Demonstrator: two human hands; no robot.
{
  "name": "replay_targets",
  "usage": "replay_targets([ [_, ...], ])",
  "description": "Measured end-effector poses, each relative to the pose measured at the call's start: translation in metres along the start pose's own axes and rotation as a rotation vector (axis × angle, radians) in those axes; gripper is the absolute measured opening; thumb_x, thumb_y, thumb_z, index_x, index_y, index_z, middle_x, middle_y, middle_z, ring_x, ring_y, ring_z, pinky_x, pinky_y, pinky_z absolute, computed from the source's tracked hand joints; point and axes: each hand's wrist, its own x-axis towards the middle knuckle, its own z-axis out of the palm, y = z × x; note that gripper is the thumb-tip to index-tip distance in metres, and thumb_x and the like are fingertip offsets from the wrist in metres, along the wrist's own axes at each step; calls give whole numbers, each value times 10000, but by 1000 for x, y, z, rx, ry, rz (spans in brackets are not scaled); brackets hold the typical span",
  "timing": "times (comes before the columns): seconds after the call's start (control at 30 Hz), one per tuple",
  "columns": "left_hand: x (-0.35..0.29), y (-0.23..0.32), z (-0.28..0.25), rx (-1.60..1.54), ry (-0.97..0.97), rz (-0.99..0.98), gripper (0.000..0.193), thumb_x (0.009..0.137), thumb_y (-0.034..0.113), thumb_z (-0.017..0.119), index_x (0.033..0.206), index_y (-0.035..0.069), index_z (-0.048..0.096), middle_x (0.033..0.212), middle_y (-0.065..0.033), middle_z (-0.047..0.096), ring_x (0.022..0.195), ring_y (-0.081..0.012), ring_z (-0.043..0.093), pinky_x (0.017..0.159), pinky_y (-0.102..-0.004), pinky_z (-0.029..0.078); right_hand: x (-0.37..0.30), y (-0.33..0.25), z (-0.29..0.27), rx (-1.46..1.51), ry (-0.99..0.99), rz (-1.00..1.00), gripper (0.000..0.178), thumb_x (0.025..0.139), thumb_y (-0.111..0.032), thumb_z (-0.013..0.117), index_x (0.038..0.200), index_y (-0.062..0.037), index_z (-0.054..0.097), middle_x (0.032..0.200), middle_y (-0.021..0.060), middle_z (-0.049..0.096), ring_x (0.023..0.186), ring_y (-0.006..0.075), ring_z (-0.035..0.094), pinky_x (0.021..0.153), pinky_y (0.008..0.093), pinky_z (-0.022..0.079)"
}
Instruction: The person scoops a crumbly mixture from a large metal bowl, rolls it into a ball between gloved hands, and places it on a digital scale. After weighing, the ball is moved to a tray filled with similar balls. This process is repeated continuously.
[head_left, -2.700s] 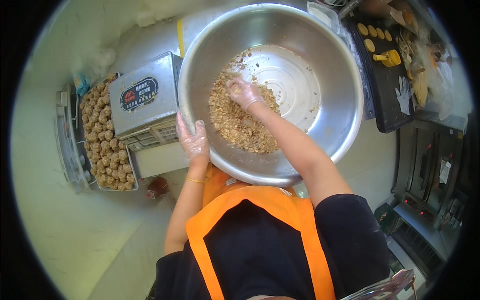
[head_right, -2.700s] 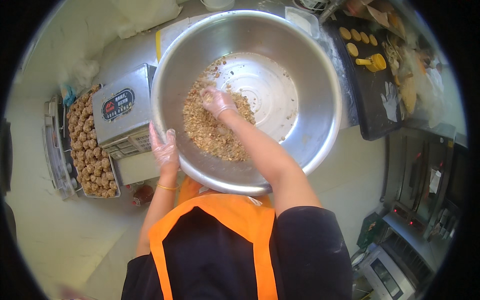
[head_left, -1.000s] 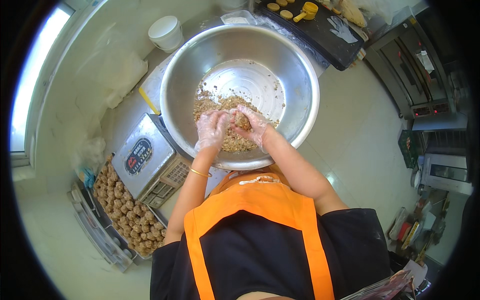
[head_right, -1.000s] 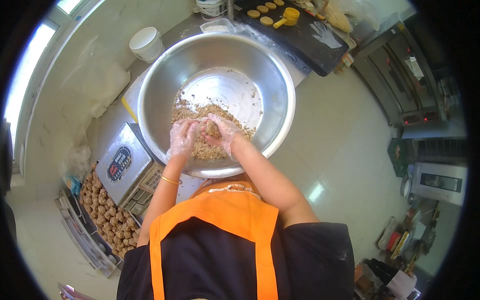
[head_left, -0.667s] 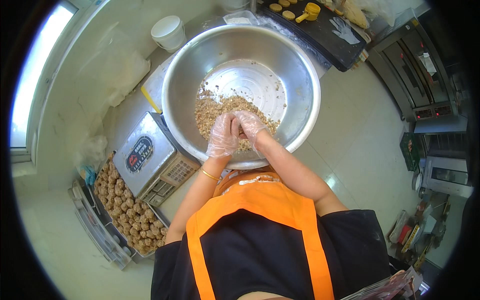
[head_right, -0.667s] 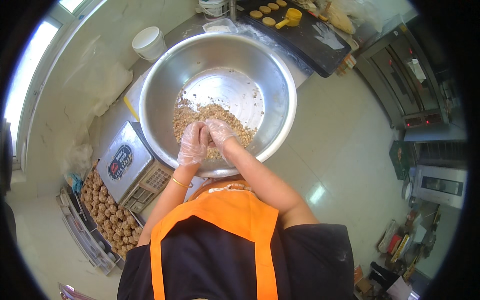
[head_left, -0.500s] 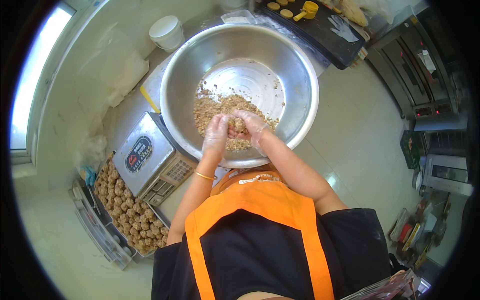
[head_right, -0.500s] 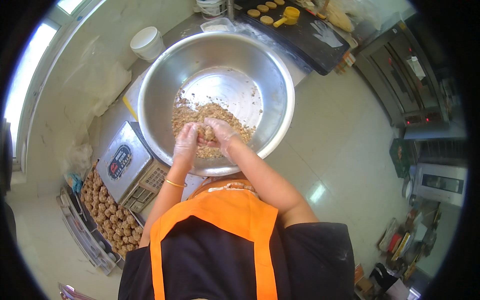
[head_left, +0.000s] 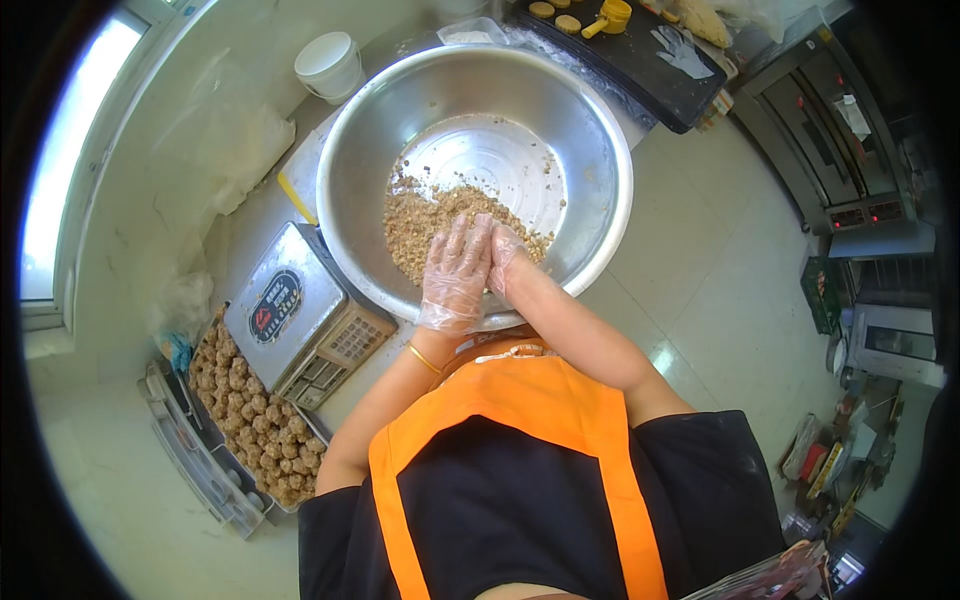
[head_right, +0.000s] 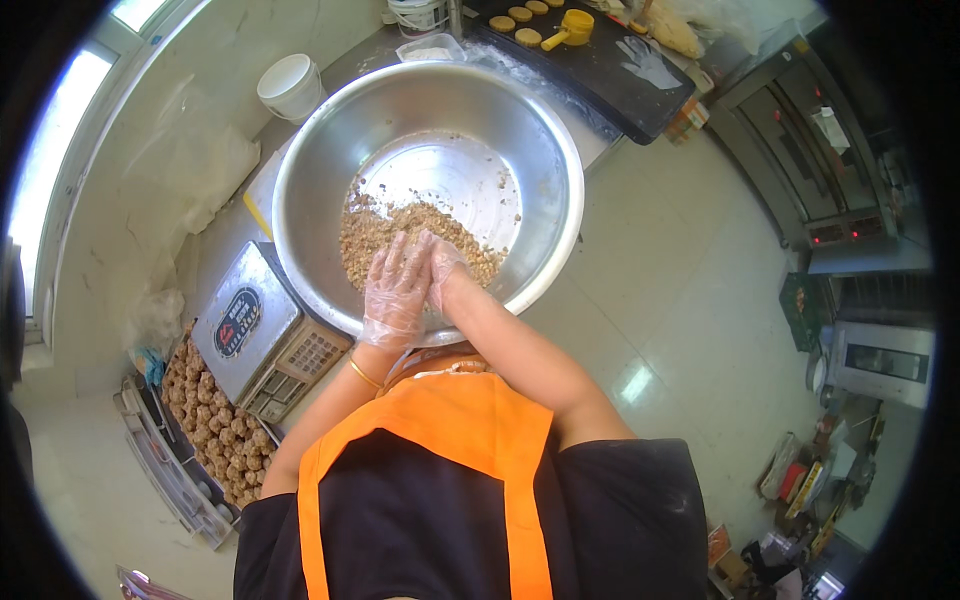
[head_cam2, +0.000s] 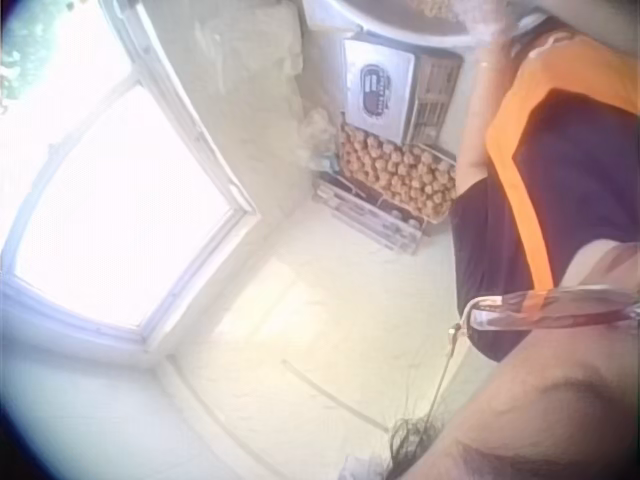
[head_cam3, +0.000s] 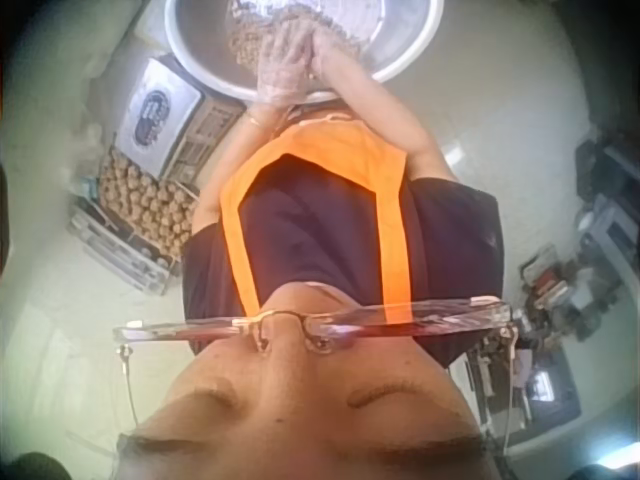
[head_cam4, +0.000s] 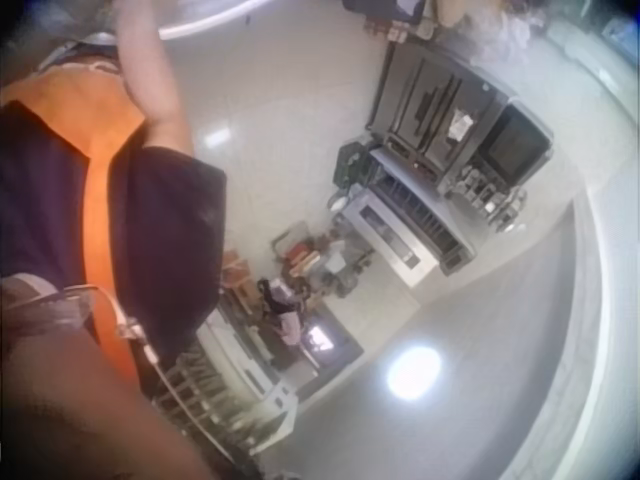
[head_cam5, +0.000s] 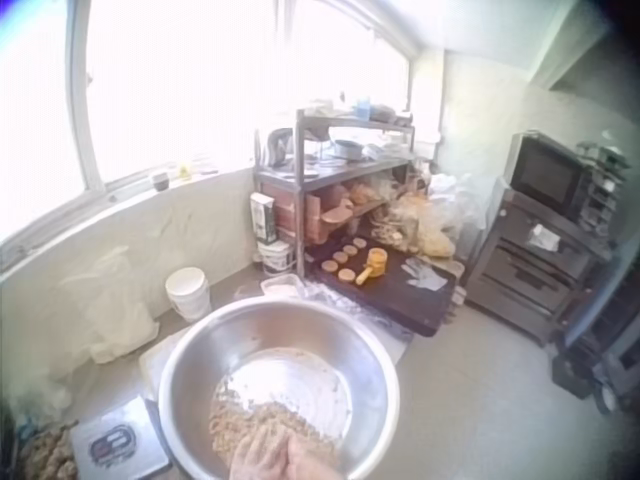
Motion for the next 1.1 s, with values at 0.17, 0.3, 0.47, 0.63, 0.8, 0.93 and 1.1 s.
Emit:
replay_targets([
  [0.17, 13, -1, -29, -201, -116, -18, 725, 845, 124, 678, 1519, 11, 436, 1553, -104, 469, 1485, -374, 353, 1216, -487, 281, -20, -14, 9, -189, -67, 59, 461, 1061, -493, 454, 1177, -74, 607, 1140, 128, 662, 988, 298, 654, 921, 484, 573],
  [0.3, 28, -23, -46, -669, -226, -145, 853, 840, 192, 793, 1555, 21, 361, 1204, -158, 662, 1283, -436, 523, 1150, -487, 361, -38, -50, 13, -411, -288, 264, 768, 1021, -714, 332, 1297, -41, 578, 1181, 132, 662, 1042, 269, 667, 797, 391, 608],
  [0.47, 26, -35, -36, -537, -190, -180, 703, 811, 311, 829, 1417, 92, 550, 1091, -147, 662, 1080, -358, 568, 1049, -474, 403, -34, -40, -5, -84, -407, 375, 764, 1019, -690, 387, 1373, -29, 533, 1258, 170, 625, 1061, 300, 672, 869, 408, 619],
  [0.63, 16, -17, -28, -340, -87, -210, 579, 781, 318, 832, 1280, 98, 639, 1246, -148, 572, 1182, -339, 500, 1074, -499, 367, -43, -24, 14, -101, -11, 153, 526, 1032, -488, 550, 1309, -42, 581, 1304, 159, 594, 1067, 289, 662, 862, 397, 623],
  [0.8, 16, 2, -21, -180, 90, -227, 578, 770, 249, 811, 1291, 79, 628, 1436, -106, 471, 1288, -338, 442, 1100, -523, 354, -13, -20, 11, -323, -80, 16, 318, 1011, -349, 619, 1186, -89, 675, 1203, 85, 670, 1069, 225, 657, 828, 350, 605],
  [0.93, 11, 0, -9, -179, 104, -133, 571, 798, 213, 778, 1326, 74, 610, 1493, -97, 450, 1429, -348, 370, 1184, -508, 303, -26, -15, 19, -441, 82, -49, 301, 1005, -344, 620, 1180, -108, 687, 1182, 66, 695, 1054, 208, 670, 880, 370, 577],
  [1.1, 18, -6, -23, -219, 52, -127, 601, 802, 208, 793, 1347, 54, 593, 1460, -127, 518, 1403, -375, 417, 1186, -522, 301, -14, -18, 8, -416, -55, -14, 427, 1030, -465, 554, 1225, -99, 659, 1172, 70, 703, 1064, 234, 673, 940, 417, 558],
])
